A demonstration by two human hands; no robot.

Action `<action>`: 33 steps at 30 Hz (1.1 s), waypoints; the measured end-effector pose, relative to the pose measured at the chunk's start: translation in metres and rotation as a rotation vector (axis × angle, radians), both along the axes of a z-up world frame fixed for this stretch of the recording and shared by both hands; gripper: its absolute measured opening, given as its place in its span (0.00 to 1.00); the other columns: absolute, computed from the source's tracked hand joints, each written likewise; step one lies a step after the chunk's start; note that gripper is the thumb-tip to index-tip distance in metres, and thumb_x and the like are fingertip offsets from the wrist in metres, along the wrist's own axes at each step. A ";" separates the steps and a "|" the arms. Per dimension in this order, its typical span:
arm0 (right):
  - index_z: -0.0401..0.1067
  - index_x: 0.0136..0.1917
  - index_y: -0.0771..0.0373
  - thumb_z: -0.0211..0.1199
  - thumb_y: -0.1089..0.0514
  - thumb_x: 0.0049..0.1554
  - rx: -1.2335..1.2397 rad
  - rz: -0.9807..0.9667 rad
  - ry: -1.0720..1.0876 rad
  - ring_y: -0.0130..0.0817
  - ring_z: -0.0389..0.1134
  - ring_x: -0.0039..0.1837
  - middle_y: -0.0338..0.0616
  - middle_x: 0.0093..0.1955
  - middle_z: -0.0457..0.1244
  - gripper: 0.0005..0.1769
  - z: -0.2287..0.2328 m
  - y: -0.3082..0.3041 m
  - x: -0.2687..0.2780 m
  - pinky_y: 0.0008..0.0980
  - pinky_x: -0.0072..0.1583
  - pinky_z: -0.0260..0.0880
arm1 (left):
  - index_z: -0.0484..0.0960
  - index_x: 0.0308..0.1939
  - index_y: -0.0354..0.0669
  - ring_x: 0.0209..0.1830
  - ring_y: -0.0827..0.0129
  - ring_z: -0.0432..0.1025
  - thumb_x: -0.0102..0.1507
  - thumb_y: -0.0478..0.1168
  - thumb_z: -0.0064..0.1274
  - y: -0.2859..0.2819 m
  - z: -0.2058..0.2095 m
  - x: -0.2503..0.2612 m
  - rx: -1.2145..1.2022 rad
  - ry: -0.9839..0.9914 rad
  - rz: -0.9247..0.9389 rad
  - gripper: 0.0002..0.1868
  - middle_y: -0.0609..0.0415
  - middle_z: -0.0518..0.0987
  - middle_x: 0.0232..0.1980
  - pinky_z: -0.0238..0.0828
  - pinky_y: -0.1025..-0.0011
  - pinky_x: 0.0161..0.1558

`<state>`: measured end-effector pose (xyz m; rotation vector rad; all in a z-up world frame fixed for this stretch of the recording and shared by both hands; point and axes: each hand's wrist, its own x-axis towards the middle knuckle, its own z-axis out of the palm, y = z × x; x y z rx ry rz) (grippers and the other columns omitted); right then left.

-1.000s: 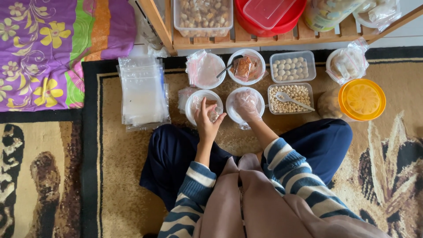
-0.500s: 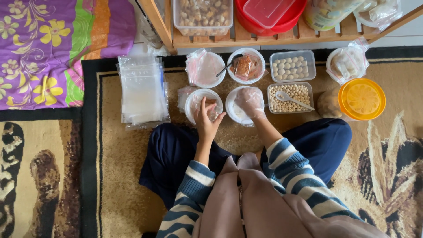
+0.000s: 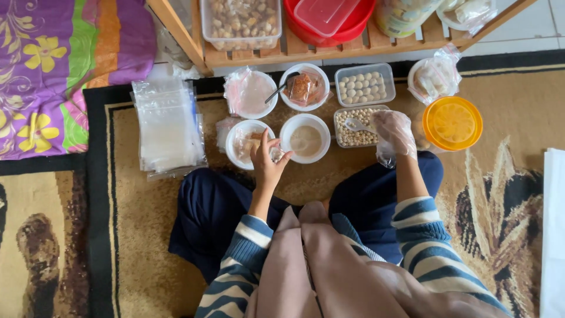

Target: Packaging various small food items into individual plastic bags using a spoon

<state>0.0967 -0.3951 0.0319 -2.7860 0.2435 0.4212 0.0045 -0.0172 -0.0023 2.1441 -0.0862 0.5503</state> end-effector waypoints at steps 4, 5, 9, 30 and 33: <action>0.81 0.54 0.46 0.58 0.43 0.53 -0.289 0.129 -0.093 0.47 0.75 0.54 0.46 0.44 0.71 0.19 -0.057 -0.042 -0.012 0.46 0.56 0.77 | 0.59 0.77 0.47 0.52 0.69 0.78 0.55 0.56 0.69 -0.025 0.024 -0.002 0.011 -0.008 -0.072 0.53 0.64 0.83 0.53 0.51 0.43 0.69; 0.82 0.50 0.48 0.60 0.44 0.49 -0.363 0.215 -0.138 0.43 0.76 0.52 0.42 0.42 0.71 0.19 -0.062 -0.046 -0.019 0.43 0.54 0.78 | 0.60 0.77 0.46 0.52 0.68 0.78 0.55 0.55 0.69 -0.031 0.031 -0.003 0.016 -0.024 -0.098 0.51 0.62 0.83 0.53 0.50 0.43 0.69; 0.78 0.39 0.46 0.57 0.46 0.50 -0.384 0.242 -0.304 0.39 0.75 0.42 0.36 0.34 0.68 0.11 -0.069 -0.040 -0.025 0.40 0.43 0.76 | 0.59 0.78 0.47 0.52 0.70 0.77 0.54 0.55 0.70 -0.060 0.021 -0.006 0.003 0.029 -0.117 0.54 0.64 0.82 0.54 0.53 0.39 0.68; 0.78 0.41 0.53 0.58 0.55 0.54 -0.417 0.074 -0.208 0.48 0.75 0.38 0.41 0.31 0.66 0.08 -0.056 -0.041 -0.031 0.49 0.32 0.75 | 0.60 0.77 0.46 0.50 0.69 0.78 0.56 0.61 0.66 -0.097 0.025 -0.006 0.080 0.005 -0.209 0.52 0.64 0.83 0.53 0.53 0.39 0.68; 0.78 0.44 0.54 0.55 0.54 0.56 -0.276 -0.001 -0.251 0.53 0.75 0.40 0.45 0.33 0.66 0.11 -0.064 -0.037 -0.033 0.51 0.34 0.76 | 0.59 0.77 0.46 0.50 0.65 0.78 0.55 0.61 0.67 -0.099 0.025 -0.001 0.059 0.011 -0.220 0.53 0.60 0.83 0.52 0.51 0.37 0.68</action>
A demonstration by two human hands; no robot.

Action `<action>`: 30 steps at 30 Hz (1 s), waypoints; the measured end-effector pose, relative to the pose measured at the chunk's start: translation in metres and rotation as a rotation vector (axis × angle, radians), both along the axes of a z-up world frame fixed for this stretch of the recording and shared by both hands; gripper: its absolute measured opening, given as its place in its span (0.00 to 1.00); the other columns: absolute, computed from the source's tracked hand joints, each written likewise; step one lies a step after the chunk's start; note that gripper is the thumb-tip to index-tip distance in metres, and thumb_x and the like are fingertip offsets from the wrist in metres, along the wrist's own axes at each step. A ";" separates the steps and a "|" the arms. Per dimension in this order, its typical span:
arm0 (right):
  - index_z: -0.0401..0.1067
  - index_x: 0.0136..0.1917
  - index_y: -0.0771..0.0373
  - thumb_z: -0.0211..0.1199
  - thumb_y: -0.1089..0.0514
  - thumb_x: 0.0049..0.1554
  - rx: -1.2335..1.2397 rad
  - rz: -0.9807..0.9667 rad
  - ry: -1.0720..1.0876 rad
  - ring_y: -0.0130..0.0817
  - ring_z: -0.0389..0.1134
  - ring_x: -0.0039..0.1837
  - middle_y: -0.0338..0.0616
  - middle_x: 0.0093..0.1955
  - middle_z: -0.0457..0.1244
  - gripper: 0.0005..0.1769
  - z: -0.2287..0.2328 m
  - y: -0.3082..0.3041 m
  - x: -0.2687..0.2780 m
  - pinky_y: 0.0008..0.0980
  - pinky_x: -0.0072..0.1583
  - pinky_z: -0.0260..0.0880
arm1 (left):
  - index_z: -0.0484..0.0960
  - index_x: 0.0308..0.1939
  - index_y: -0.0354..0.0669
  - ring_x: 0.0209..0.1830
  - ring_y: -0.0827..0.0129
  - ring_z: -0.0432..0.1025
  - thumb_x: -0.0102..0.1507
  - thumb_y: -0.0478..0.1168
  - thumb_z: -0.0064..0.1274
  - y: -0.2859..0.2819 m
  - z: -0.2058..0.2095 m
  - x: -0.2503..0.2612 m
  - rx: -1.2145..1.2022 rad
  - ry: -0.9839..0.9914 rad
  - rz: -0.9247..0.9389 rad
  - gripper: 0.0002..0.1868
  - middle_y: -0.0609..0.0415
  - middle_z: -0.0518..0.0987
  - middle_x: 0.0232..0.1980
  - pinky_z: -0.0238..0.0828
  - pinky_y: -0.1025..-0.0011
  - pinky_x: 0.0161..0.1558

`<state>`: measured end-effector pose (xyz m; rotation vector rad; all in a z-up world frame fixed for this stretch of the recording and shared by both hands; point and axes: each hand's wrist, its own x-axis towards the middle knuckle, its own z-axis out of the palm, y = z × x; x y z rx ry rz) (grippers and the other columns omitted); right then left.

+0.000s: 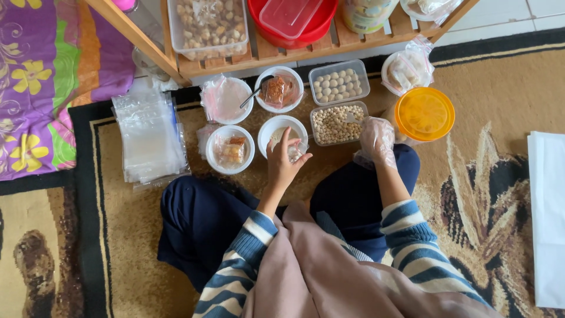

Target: Packaging various small food items into individual plastic bags using a spoon

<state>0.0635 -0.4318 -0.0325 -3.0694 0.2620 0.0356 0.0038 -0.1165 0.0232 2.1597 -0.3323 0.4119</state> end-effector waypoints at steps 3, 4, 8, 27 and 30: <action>0.80 0.41 0.52 0.59 0.54 0.56 0.082 -0.095 -0.062 0.52 0.75 0.41 0.44 0.30 0.67 0.09 -0.007 -0.001 0.000 0.52 0.35 0.76 | 0.58 0.78 0.47 0.50 0.65 0.78 0.55 0.59 0.68 -0.002 0.000 0.007 -0.015 0.008 -0.019 0.53 0.60 0.83 0.52 0.50 0.37 0.68; 0.80 0.42 0.51 0.62 0.54 0.53 0.004 -0.061 -0.052 0.50 0.75 0.41 0.43 0.31 0.66 0.07 -0.015 -0.005 0.002 0.52 0.35 0.75 | 0.58 0.78 0.47 0.50 0.64 0.78 0.56 0.60 0.67 -0.003 0.001 0.010 0.016 0.005 -0.024 0.53 0.60 0.83 0.53 0.50 0.37 0.68; 0.79 0.42 0.51 0.60 0.52 0.55 0.086 -0.097 -0.102 0.52 0.74 0.42 0.44 0.32 0.66 0.08 0.015 -0.001 -0.004 0.51 0.36 0.76 | 0.57 0.78 0.49 0.50 0.62 0.78 0.56 0.64 0.65 -0.011 0.002 0.029 0.085 -0.001 -0.022 0.54 0.60 0.83 0.53 0.47 0.35 0.69; 0.78 0.45 0.50 0.62 0.54 0.60 0.509 -0.139 -0.493 0.58 0.71 0.46 0.52 0.37 0.67 0.05 0.079 0.038 -0.053 0.53 0.47 0.73 | 0.69 0.53 0.59 0.57 0.69 0.74 0.48 0.58 0.72 -0.107 -0.039 0.100 0.558 0.095 -0.041 0.36 0.67 0.84 0.42 0.35 0.27 0.69; 0.77 0.44 0.51 0.62 0.56 0.57 0.481 -0.137 -0.540 0.58 0.71 0.44 0.50 0.36 0.67 0.03 0.074 0.042 -0.062 0.54 0.46 0.73 | 0.67 0.56 0.57 0.58 0.66 0.74 0.50 0.59 0.70 -0.117 -0.031 0.099 0.562 0.128 -0.027 0.37 0.62 0.85 0.45 0.44 0.29 0.67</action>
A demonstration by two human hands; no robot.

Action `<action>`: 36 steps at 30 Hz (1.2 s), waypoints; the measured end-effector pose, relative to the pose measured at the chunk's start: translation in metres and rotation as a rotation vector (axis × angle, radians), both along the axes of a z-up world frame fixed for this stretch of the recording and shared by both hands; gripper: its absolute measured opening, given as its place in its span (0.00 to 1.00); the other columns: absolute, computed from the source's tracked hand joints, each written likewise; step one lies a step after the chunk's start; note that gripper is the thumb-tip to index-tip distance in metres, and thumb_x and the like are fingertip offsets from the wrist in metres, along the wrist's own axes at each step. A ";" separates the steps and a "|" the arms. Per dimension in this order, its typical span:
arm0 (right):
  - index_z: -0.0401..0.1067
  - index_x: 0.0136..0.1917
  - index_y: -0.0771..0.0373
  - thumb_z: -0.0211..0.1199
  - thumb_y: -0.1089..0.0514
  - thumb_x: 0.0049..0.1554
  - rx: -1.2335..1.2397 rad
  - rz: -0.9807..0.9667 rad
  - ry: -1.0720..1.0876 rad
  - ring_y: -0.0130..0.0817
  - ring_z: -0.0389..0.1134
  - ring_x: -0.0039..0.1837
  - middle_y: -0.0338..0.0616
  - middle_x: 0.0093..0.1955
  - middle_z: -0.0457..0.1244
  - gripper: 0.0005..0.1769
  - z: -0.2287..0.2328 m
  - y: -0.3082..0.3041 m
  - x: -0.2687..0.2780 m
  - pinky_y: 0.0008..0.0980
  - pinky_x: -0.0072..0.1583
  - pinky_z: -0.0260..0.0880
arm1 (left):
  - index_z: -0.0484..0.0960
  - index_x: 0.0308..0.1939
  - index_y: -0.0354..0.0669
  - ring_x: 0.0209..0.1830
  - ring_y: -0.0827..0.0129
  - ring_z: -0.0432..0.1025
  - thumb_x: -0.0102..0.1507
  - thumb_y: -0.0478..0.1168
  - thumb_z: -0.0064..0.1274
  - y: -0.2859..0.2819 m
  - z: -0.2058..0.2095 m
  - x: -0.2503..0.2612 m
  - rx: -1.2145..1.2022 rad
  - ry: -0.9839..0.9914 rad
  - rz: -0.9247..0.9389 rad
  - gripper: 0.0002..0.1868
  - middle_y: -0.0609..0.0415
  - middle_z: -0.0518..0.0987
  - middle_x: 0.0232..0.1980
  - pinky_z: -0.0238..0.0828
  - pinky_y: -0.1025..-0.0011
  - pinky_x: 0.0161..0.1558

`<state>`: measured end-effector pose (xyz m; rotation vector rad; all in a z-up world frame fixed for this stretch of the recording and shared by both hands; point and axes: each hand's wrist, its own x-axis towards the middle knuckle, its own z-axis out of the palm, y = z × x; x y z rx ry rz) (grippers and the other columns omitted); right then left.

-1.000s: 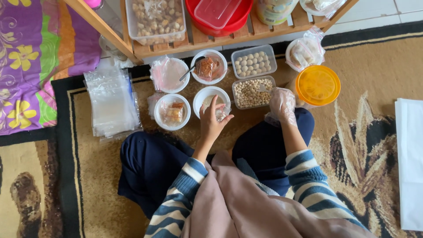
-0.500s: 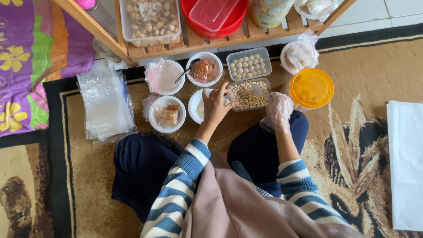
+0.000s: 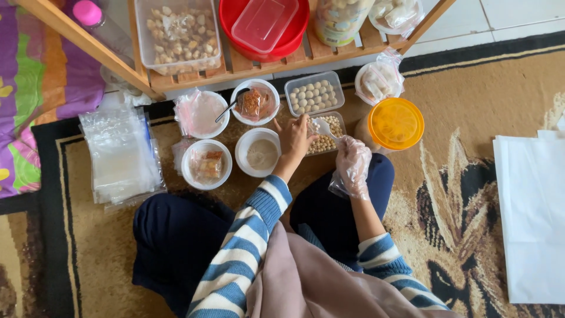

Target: Packaging various small food items into individual plastic bags using a spoon

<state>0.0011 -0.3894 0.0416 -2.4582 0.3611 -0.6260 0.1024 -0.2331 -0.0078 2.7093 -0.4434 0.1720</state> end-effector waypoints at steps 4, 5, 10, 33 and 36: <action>0.78 0.44 0.49 0.65 0.53 0.58 -0.146 0.014 -0.067 0.54 0.71 0.41 0.46 0.37 0.67 0.02 -0.002 0.008 -0.006 0.50 0.43 0.74 | 0.65 0.64 0.57 0.60 0.65 0.74 0.51 0.56 0.70 -0.003 0.011 -0.005 -0.007 0.047 -0.006 0.42 0.60 0.86 0.48 0.41 0.29 0.68; 0.78 0.45 0.47 0.66 0.52 0.58 -0.167 0.030 -0.106 0.51 0.71 0.42 0.43 0.39 0.67 0.02 -0.002 0.009 -0.006 0.47 0.44 0.75 | 0.64 0.66 0.56 0.60 0.65 0.74 0.51 0.54 0.71 -0.003 0.011 -0.005 0.015 0.038 0.010 0.44 0.60 0.86 0.49 0.39 0.28 0.68; 0.79 0.45 0.50 0.67 0.55 0.57 -0.083 0.028 -0.087 0.54 0.71 0.40 0.46 0.38 0.68 0.02 0.011 0.015 -0.003 0.49 0.44 0.74 | 0.64 0.67 0.56 0.59 0.63 0.75 0.49 0.56 0.71 -0.004 0.001 -0.005 -0.051 0.039 0.051 0.46 0.59 0.86 0.49 0.43 0.28 0.68; 0.78 0.44 0.61 0.72 0.61 0.52 1.129 -0.363 -0.302 0.25 0.67 0.39 0.41 0.38 0.67 0.06 -0.034 0.017 0.078 0.20 0.41 0.71 | 0.64 0.74 0.45 0.66 0.55 0.70 0.65 0.48 0.64 0.053 -0.007 0.014 -1.765 0.588 -0.017 0.37 0.39 0.70 0.68 0.73 0.58 0.63; 0.76 0.47 0.69 0.76 0.58 0.49 1.226 -0.591 -0.207 0.37 0.73 0.38 0.53 0.38 0.68 0.17 -0.091 0.003 0.093 0.33 0.43 0.79 | 0.67 0.73 0.48 0.61 0.59 0.72 0.65 0.49 0.64 0.054 -0.012 0.009 -1.722 0.593 -0.009 0.36 0.42 0.72 0.67 0.78 0.60 0.58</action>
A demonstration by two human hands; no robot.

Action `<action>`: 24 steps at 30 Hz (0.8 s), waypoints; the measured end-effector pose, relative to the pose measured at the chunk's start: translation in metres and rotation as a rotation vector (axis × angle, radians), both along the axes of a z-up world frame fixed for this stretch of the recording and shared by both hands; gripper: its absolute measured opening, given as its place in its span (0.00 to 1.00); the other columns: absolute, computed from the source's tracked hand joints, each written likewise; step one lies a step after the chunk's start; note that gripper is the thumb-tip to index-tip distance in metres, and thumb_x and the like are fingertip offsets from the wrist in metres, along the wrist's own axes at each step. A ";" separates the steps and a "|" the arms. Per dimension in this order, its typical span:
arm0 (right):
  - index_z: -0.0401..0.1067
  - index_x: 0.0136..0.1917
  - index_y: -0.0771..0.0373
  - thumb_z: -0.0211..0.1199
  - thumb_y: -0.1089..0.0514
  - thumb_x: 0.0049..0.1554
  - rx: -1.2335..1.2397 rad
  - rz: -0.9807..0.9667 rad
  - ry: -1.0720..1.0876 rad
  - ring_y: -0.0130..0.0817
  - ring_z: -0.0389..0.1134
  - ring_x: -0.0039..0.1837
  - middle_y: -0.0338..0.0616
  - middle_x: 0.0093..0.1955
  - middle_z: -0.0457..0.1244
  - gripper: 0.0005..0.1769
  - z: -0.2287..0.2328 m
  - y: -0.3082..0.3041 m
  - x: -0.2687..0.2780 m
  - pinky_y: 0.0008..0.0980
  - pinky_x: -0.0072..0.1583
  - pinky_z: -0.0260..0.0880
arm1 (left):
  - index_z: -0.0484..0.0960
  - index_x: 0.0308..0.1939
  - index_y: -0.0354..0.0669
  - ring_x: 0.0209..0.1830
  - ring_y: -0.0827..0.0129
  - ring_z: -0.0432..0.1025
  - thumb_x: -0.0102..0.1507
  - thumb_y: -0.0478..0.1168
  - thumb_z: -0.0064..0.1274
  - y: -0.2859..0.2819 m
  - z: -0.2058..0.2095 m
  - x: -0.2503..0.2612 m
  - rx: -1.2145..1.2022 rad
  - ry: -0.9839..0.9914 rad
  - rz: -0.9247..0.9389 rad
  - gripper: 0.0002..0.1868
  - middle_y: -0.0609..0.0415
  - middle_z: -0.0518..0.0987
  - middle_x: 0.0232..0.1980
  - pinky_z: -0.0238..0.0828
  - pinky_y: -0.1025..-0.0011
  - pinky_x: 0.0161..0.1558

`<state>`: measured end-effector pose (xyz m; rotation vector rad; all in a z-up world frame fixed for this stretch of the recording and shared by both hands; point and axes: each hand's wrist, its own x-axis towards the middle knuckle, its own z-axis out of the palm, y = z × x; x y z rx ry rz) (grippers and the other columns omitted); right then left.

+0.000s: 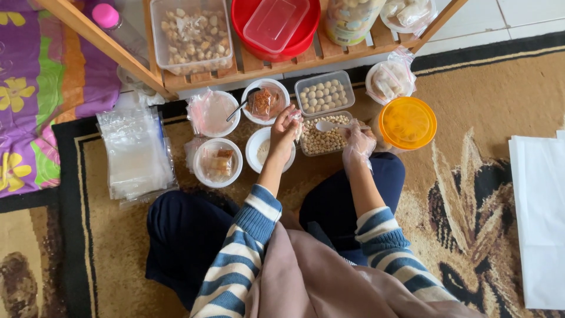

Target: Packaging various small food items into individual plastic bags using a spoon

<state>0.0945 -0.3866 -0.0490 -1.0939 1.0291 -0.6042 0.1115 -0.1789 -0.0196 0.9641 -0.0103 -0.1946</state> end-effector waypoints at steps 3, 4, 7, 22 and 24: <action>0.76 0.44 0.69 0.73 0.62 0.50 0.039 -0.151 -0.061 0.38 0.73 0.35 0.51 0.37 0.67 0.11 -0.016 -0.013 -0.002 0.33 0.38 0.78 | 0.66 0.74 0.49 0.61 0.62 0.72 0.67 0.48 0.61 0.000 -0.007 -0.001 0.038 -0.022 0.006 0.33 0.42 0.73 0.66 0.77 0.60 0.59; 0.75 0.42 0.68 0.74 0.63 0.49 0.025 -0.149 -0.068 0.37 0.72 0.36 0.50 0.37 0.67 0.10 -0.013 -0.014 -0.006 0.33 0.39 0.77 | 0.66 0.74 0.50 0.61 0.61 0.71 0.67 0.48 0.61 0.000 -0.010 -0.003 0.046 -0.013 0.005 0.34 0.42 0.72 0.67 0.77 0.60 0.59; 0.72 0.47 0.68 0.76 0.64 0.49 0.065 -0.230 -0.158 0.41 0.72 0.42 0.54 0.42 0.67 0.16 0.005 -0.009 -0.012 0.37 0.44 0.79 | 0.67 0.74 0.50 0.63 0.60 0.70 0.67 0.49 0.60 0.001 -0.014 -0.006 0.083 -0.015 0.012 0.33 0.40 0.73 0.67 0.75 0.59 0.60; 0.75 0.55 0.67 0.75 0.60 0.52 0.012 -0.282 -0.113 0.41 0.73 0.47 0.53 0.48 0.70 0.19 -0.035 -0.015 -0.007 0.37 0.46 0.78 | 0.72 0.70 0.48 0.48 0.72 0.74 0.66 0.47 0.62 0.006 0.000 -0.018 0.126 -0.038 -0.017 0.30 0.41 0.77 0.62 0.72 0.80 0.36; 0.75 0.55 0.66 0.75 0.57 0.52 -0.003 -0.209 0.011 0.41 0.74 0.46 0.53 0.46 0.70 0.20 -0.025 -0.012 -0.013 0.38 0.45 0.79 | 0.72 0.70 0.47 0.46 0.74 0.74 0.66 0.45 0.62 0.005 0.003 -0.019 0.119 -0.035 -0.017 0.29 0.41 0.77 0.62 0.70 0.82 0.32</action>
